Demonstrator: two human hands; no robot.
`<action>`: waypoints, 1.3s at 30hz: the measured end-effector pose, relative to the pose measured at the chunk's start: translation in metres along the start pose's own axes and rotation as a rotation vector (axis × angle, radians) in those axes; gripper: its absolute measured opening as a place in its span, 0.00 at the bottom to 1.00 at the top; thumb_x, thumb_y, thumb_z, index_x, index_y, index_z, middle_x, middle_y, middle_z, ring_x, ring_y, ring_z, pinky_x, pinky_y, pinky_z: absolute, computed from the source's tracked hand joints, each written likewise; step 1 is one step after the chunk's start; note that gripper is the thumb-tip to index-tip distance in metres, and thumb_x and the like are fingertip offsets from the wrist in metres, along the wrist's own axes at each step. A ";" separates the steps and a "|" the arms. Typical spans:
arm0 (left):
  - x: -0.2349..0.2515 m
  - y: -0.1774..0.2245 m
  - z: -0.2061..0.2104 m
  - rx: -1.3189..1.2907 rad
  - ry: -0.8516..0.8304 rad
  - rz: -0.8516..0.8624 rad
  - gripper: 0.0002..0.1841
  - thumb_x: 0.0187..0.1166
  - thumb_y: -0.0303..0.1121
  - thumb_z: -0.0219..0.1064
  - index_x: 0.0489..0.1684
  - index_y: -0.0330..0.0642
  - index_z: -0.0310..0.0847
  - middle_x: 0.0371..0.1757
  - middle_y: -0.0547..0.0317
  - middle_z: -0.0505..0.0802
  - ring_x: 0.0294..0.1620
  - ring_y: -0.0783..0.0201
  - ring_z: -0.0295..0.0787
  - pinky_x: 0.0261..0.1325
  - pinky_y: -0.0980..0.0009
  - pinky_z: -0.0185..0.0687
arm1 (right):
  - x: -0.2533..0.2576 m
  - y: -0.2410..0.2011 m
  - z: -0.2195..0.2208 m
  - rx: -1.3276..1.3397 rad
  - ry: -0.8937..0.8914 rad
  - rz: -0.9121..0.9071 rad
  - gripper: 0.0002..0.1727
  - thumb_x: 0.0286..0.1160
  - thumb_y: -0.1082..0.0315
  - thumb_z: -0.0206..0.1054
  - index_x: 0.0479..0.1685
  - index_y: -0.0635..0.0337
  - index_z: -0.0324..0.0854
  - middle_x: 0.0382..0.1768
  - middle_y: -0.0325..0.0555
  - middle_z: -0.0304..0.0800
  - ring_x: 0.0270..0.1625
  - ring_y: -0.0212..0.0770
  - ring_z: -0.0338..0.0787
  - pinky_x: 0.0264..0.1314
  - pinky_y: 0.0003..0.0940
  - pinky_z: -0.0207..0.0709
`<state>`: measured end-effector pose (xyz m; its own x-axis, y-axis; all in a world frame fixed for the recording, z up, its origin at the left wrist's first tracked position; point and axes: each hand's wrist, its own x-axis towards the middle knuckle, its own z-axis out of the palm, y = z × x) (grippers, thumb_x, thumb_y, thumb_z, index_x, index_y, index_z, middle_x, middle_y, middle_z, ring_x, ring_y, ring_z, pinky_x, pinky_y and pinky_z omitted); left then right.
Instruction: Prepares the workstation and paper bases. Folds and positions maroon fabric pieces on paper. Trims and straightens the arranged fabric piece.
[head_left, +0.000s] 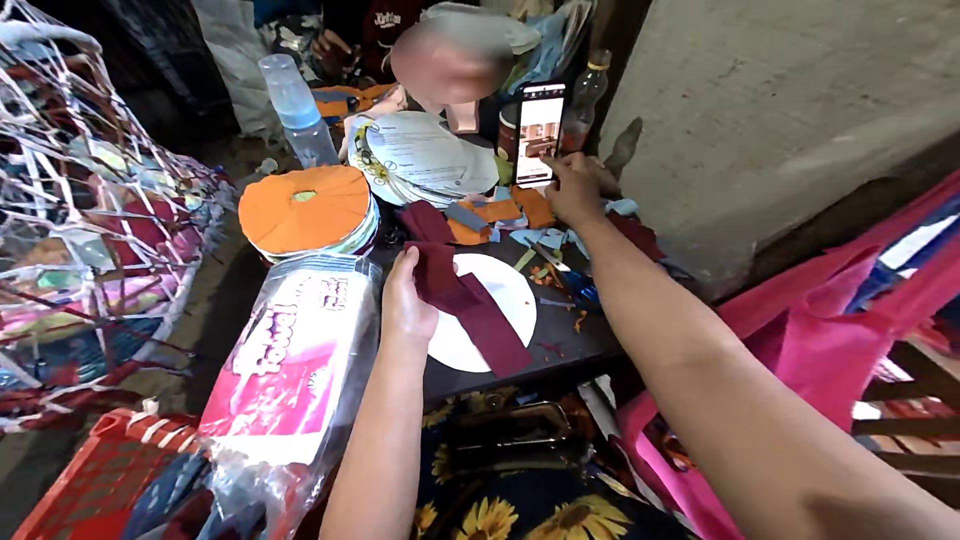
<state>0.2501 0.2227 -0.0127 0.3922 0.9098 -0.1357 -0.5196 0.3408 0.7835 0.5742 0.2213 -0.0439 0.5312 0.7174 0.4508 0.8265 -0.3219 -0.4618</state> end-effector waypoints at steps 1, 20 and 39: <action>0.000 0.000 0.000 0.000 0.002 -0.005 0.13 0.94 0.36 0.45 0.62 0.42 0.72 0.43 0.55 0.88 0.39 0.65 0.89 0.46 0.68 0.88 | 0.001 0.000 0.001 -0.005 0.014 0.019 0.34 0.76 0.74 0.64 0.87 0.53 0.70 0.75 0.73 0.73 0.75 0.75 0.75 0.72 0.70 0.69; 0.002 -0.002 -0.004 0.108 -0.052 -0.075 0.14 0.89 0.28 0.47 0.66 0.40 0.72 0.48 0.52 0.89 0.46 0.61 0.91 0.51 0.64 0.88 | -0.002 0.008 0.001 0.091 0.036 0.010 0.24 0.76 0.75 0.60 0.73 0.61 0.81 0.73 0.72 0.75 0.73 0.71 0.79 0.72 0.66 0.71; 0.004 -0.003 -0.006 0.136 -0.087 -0.089 0.14 0.91 0.31 0.51 0.69 0.43 0.73 0.49 0.54 0.90 0.46 0.64 0.91 0.52 0.65 0.89 | 0.000 0.004 0.000 0.086 0.022 0.061 0.36 0.78 0.75 0.61 0.90 0.58 0.63 0.75 0.73 0.72 0.71 0.72 0.79 0.71 0.63 0.73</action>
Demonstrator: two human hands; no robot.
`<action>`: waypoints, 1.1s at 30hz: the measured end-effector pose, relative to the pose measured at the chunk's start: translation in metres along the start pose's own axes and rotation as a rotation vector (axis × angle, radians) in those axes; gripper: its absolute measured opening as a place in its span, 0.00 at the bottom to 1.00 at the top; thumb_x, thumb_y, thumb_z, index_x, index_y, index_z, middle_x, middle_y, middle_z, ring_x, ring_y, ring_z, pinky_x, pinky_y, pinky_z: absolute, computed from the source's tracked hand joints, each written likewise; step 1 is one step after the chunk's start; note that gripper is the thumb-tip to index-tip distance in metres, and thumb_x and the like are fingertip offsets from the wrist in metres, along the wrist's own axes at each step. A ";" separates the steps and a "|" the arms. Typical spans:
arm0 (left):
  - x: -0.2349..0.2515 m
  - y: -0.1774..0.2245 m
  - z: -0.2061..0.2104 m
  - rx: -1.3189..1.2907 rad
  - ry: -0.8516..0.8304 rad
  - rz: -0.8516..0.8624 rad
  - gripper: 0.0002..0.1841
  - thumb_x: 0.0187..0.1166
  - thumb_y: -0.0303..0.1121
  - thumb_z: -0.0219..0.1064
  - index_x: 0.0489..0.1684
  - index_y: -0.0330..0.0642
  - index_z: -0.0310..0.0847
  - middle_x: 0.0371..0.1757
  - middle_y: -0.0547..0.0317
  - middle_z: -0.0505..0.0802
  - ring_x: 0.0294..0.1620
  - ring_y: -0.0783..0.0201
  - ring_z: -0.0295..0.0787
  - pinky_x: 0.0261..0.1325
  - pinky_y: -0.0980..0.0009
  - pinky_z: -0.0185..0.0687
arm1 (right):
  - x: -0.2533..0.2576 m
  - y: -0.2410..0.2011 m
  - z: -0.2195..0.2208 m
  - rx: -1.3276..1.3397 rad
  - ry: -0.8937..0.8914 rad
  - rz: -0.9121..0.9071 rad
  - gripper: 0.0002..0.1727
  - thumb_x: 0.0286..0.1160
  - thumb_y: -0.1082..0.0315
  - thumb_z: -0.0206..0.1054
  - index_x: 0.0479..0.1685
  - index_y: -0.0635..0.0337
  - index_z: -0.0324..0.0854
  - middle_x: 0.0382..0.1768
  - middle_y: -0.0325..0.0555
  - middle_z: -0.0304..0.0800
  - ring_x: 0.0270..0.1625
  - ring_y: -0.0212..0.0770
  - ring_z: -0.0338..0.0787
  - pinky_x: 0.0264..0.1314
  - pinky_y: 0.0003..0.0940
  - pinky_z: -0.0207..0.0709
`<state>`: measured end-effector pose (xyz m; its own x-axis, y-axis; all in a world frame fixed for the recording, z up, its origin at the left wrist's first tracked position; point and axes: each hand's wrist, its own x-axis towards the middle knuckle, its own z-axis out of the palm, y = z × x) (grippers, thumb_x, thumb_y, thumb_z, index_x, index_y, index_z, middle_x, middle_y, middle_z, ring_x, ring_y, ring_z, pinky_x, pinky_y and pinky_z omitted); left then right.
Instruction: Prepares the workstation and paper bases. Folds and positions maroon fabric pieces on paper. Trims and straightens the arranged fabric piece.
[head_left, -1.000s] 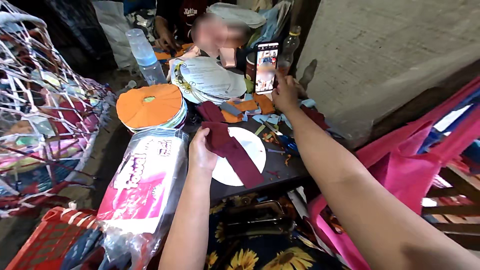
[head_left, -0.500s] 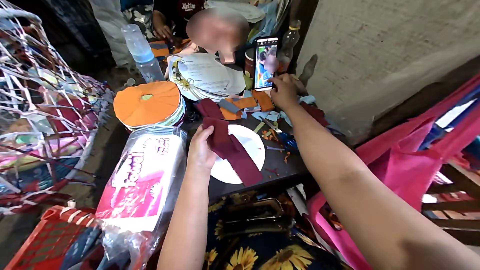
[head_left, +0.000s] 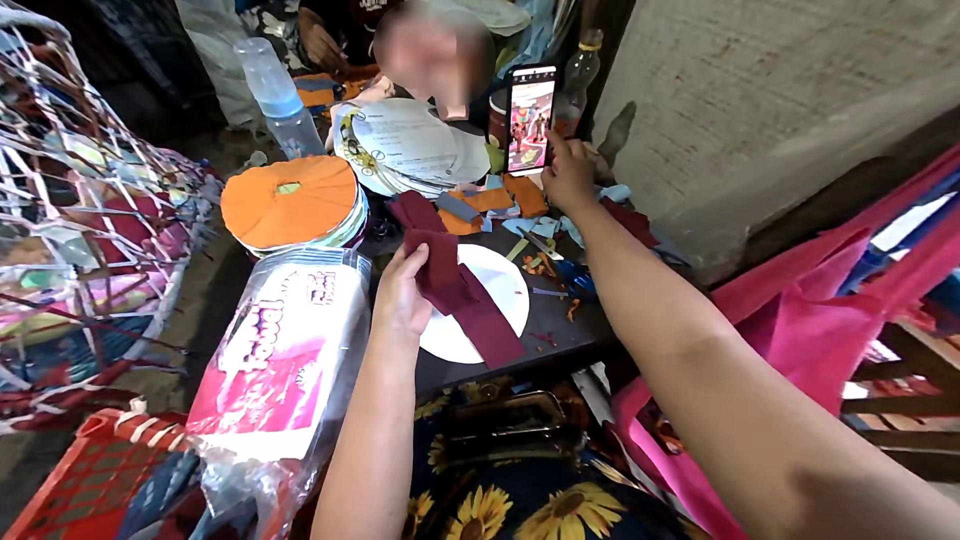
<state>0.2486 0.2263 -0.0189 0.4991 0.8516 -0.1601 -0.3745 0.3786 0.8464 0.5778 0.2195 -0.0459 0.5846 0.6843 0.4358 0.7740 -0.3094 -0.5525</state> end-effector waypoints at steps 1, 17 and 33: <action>0.000 0.000 0.000 0.007 -0.004 0.001 0.14 0.92 0.31 0.51 0.69 0.43 0.73 0.49 0.54 0.90 0.46 0.64 0.91 0.51 0.65 0.89 | 0.000 0.001 0.000 0.002 -0.008 -0.001 0.34 0.78 0.75 0.60 0.89 0.59 0.65 0.76 0.74 0.72 0.71 0.72 0.79 0.71 0.64 0.73; 0.000 0.000 0.000 -0.008 -0.049 0.035 0.14 0.93 0.34 0.47 0.69 0.45 0.71 0.48 0.58 0.90 0.46 0.65 0.91 0.54 0.67 0.89 | 0.000 0.001 -0.001 0.005 -0.016 -0.024 0.25 0.78 0.75 0.58 0.76 0.61 0.79 0.74 0.71 0.74 0.68 0.69 0.82 0.68 0.64 0.74; 0.000 0.001 0.000 -0.009 -0.080 0.026 0.13 0.91 0.29 0.46 0.64 0.45 0.72 0.45 0.58 0.90 0.44 0.66 0.91 0.52 0.67 0.89 | 0.000 0.001 -0.001 -0.018 -0.050 -0.025 0.22 0.75 0.77 0.60 0.68 0.60 0.85 0.76 0.70 0.72 0.70 0.68 0.80 0.70 0.64 0.72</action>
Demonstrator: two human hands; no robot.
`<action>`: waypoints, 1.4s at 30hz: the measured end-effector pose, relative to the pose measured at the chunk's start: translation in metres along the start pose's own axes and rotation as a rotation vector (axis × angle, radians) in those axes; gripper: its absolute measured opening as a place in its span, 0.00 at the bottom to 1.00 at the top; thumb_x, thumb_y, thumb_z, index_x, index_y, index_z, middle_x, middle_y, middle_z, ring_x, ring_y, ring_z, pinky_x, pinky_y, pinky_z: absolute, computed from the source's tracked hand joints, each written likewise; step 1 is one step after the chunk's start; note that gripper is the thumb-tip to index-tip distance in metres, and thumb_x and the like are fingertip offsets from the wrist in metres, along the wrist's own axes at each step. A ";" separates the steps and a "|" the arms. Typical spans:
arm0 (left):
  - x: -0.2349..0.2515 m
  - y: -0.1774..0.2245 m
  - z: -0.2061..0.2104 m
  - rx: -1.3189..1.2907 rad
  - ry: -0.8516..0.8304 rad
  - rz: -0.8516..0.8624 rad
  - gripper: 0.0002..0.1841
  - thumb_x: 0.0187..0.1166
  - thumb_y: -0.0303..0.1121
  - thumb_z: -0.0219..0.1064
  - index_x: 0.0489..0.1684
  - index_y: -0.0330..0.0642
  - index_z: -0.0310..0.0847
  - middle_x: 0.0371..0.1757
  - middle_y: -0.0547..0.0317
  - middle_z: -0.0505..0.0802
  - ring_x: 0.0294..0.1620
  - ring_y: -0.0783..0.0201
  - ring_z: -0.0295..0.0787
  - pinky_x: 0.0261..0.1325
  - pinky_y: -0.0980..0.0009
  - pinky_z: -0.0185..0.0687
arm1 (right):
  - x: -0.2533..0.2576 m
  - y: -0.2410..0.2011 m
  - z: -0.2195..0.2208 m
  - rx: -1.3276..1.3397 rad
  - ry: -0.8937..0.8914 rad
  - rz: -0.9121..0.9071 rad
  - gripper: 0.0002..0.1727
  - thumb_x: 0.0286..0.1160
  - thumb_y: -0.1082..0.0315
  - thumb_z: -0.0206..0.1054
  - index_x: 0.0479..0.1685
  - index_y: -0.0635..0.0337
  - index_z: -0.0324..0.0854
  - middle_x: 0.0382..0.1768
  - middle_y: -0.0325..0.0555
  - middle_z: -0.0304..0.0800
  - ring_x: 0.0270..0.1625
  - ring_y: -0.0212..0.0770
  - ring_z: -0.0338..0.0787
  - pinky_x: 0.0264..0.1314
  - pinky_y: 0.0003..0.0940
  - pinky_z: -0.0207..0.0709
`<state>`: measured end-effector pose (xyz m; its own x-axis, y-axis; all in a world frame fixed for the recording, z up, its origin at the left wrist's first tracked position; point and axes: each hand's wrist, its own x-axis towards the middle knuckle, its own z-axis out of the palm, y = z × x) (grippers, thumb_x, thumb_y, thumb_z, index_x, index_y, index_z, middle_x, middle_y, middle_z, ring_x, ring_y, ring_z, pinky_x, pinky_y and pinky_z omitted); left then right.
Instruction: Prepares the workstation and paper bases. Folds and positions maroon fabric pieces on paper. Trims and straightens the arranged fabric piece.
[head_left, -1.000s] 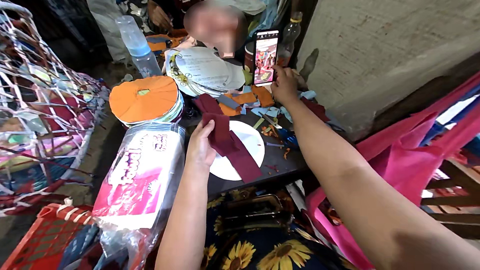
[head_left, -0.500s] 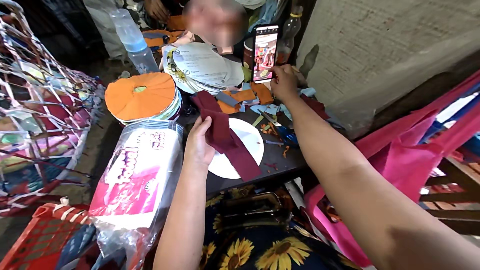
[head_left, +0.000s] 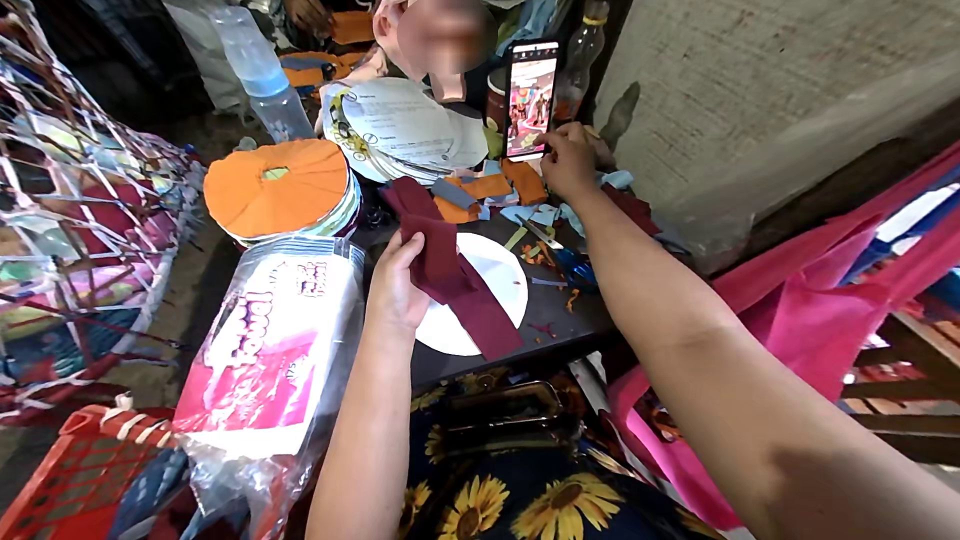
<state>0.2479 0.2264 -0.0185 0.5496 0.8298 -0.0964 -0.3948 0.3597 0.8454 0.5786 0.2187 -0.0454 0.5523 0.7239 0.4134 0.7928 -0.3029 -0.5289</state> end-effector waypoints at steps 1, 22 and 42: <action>0.000 0.000 0.000 0.002 -0.002 0.001 0.13 0.91 0.29 0.46 0.65 0.45 0.72 0.45 0.58 0.90 0.44 0.65 0.91 0.53 0.67 0.89 | 0.000 0.000 0.000 -0.004 0.000 0.002 0.22 0.75 0.77 0.60 0.68 0.59 0.85 0.76 0.69 0.72 0.71 0.68 0.80 0.71 0.64 0.72; -0.001 -0.001 0.000 0.011 -0.017 0.010 0.12 0.91 0.29 0.46 0.63 0.44 0.72 0.45 0.58 0.91 0.44 0.66 0.92 0.53 0.67 0.90 | 0.002 0.000 0.001 -0.003 0.031 0.032 0.31 0.76 0.76 0.61 0.84 0.58 0.71 0.75 0.71 0.73 0.68 0.68 0.81 0.69 0.62 0.74; 0.001 -0.002 -0.002 0.014 -0.043 0.021 0.13 0.90 0.27 0.47 0.66 0.44 0.71 0.46 0.57 0.90 0.44 0.64 0.92 0.53 0.66 0.90 | 0.003 0.001 0.003 0.006 0.012 0.013 0.25 0.74 0.77 0.62 0.72 0.58 0.83 0.77 0.71 0.72 0.74 0.72 0.77 0.74 0.68 0.69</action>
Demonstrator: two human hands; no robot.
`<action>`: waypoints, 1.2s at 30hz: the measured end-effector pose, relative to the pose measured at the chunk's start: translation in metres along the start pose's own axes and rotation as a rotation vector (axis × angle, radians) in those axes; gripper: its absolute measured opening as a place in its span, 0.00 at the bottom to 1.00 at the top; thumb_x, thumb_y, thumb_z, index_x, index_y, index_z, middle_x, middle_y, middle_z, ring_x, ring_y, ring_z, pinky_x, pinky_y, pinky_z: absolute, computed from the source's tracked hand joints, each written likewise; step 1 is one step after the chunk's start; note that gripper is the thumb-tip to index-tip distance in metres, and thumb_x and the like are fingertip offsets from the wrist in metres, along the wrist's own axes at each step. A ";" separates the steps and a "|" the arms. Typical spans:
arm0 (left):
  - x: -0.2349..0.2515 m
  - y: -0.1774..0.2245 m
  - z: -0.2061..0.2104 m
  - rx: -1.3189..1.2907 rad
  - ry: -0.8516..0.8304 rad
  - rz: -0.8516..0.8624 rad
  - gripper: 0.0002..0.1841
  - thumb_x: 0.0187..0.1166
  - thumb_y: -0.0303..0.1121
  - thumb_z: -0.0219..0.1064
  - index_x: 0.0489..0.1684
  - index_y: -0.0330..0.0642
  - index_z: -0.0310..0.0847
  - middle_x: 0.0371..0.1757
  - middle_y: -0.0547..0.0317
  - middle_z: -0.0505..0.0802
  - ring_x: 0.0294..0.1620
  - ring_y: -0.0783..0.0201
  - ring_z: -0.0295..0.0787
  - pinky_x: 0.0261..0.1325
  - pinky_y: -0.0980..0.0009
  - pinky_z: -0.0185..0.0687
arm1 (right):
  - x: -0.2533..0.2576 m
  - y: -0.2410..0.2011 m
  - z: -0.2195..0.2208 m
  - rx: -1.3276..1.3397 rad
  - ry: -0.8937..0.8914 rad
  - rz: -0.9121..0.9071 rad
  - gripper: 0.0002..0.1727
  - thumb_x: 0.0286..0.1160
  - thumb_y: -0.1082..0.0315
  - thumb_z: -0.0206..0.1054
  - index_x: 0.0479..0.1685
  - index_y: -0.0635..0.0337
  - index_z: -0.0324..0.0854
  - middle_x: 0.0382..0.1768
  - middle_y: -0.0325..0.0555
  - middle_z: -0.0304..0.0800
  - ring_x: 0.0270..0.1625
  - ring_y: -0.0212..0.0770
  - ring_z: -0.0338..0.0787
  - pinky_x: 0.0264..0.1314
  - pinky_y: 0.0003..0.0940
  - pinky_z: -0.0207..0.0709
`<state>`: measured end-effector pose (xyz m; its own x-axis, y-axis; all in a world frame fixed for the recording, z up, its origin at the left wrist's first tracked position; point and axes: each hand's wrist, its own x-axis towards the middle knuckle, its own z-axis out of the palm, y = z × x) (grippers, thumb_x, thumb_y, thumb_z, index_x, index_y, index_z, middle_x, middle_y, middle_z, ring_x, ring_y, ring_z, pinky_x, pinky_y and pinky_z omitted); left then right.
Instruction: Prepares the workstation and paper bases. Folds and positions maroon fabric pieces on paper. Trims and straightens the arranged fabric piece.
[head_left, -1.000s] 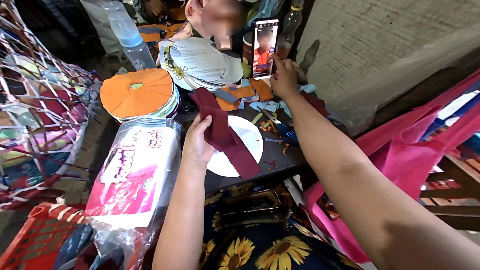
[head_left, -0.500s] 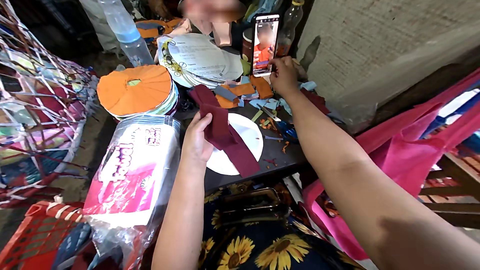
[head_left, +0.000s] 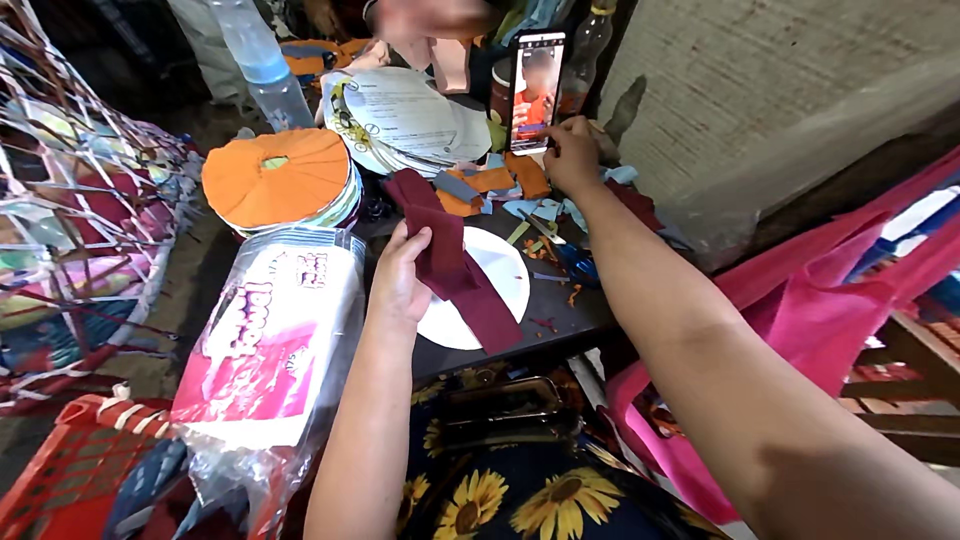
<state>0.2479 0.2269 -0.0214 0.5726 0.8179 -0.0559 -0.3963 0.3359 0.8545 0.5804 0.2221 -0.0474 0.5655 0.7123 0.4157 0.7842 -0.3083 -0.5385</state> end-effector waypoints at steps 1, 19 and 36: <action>0.000 0.000 0.000 -0.002 -0.003 -0.001 0.13 0.90 0.27 0.47 0.66 0.44 0.71 0.46 0.56 0.90 0.45 0.64 0.91 0.53 0.66 0.89 | 0.000 0.000 0.000 -0.004 0.010 0.004 0.30 0.74 0.77 0.62 0.80 0.55 0.78 0.77 0.71 0.71 0.74 0.72 0.77 0.73 0.68 0.69; -0.001 0.000 0.002 0.005 0.006 -0.011 0.12 0.90 0.27 0.47 0.64 0.44 0.72 0.46 0.56 0.90 0.44 0.64 0.92 0.52 0.66 0.90 | 0.002 0.000 0.000 -0.048 -0.009 0.049 0.33 0.77 0.73 0.61 0.86 0.63 0.66 0.79 0.71 0.70 0.76 0.70 0.76 0.77 0.66 0.67; -0.003 0.000 0.000 0.079 -0.051 0.050 0.16 0.92 0.29 0.47 0.72 0.45 0.71 0.57 0.57 0.89 0.58 0.64 0.89 0.64 0.62 0.86 | 0.000 0.000 -0.003 0.018 0.014 -0.019 0.22 0.79 0.74 0.58 0.72 0.66 0.79 0.75 0.71 0.74 0.72 0.67 0.79 0.74 0.60 0.72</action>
<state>0.2461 0.2239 -0.0213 0.5900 0.8073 0.0125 -0.3686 0.2556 0.8937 0.5808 0.2205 -0.0451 0.5540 0.7092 0.4359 0.7902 -0.2832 -0.5435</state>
